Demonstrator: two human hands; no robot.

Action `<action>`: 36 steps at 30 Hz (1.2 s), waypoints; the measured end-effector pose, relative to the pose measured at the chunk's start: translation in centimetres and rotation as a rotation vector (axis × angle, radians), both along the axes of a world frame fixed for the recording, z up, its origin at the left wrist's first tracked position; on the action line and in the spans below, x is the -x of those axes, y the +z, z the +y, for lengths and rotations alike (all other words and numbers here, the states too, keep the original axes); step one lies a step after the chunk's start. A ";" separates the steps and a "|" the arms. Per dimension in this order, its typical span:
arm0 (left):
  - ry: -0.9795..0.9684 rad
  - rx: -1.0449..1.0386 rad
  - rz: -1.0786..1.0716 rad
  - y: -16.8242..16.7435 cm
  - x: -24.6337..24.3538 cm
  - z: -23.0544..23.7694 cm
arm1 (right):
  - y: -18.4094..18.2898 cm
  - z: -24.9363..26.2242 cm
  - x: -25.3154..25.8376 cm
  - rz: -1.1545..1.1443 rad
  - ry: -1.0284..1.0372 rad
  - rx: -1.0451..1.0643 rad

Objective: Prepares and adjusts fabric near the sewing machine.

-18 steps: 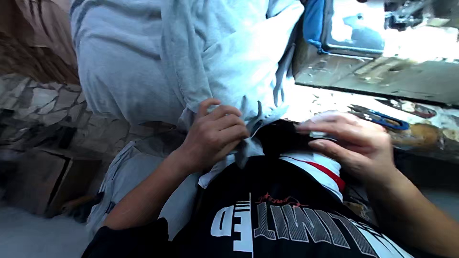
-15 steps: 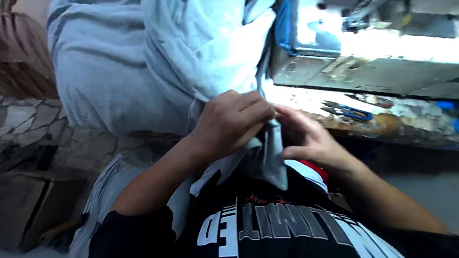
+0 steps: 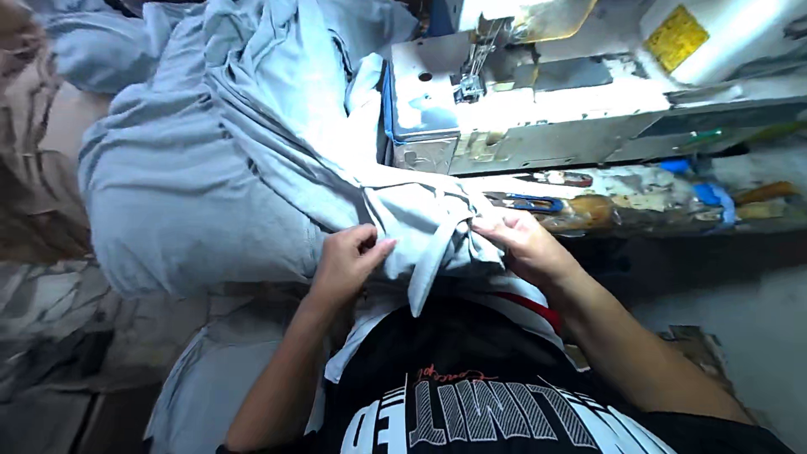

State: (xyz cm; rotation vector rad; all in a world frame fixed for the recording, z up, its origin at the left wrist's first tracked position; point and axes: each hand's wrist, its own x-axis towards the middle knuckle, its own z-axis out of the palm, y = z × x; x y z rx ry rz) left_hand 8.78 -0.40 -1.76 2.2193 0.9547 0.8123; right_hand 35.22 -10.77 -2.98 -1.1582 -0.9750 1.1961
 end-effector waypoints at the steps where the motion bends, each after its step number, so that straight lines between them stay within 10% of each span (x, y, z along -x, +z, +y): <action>1: -0.027 -0.002 -0.031 0.6 -0.5 -0.4 | -0.2 -0.3 -0.3 -0.152 -0.042 -0.043; 4: -0.062 0.007 -0.119 3.8 -1.3 -1.5 | -0.9 -1.9 -0.9 -0.722 -0.303 -0.280; 10: -0.319 -0.252 0.040 7.0 -6.4 -2.4 | 1.0 -2.5 1.4 -0.719 -0.264 -0.543; 15: 0.015 -0.315 0.564 4.1 -1.8 -1.1 | -2.5 0.2 -1.2 -1.195 -0.367 -0.444; 21: -0.066 -0.316 0.072 0.7 -2.7 -2.3 | -2.7 -0.8 -5.8 -1.314 -0.272 -0.251; 32: 0.021 -0.367 0.146 -2.4 -6.5 0.1 | -2.7 0.7 -5.4 -1.198 -0.403 -0.618; 36: -0.055 -0.323 0.046 -2.2 -5.2 0.3 | -0.3 -0.5 -0.3 -1.145 -0.032 -0.675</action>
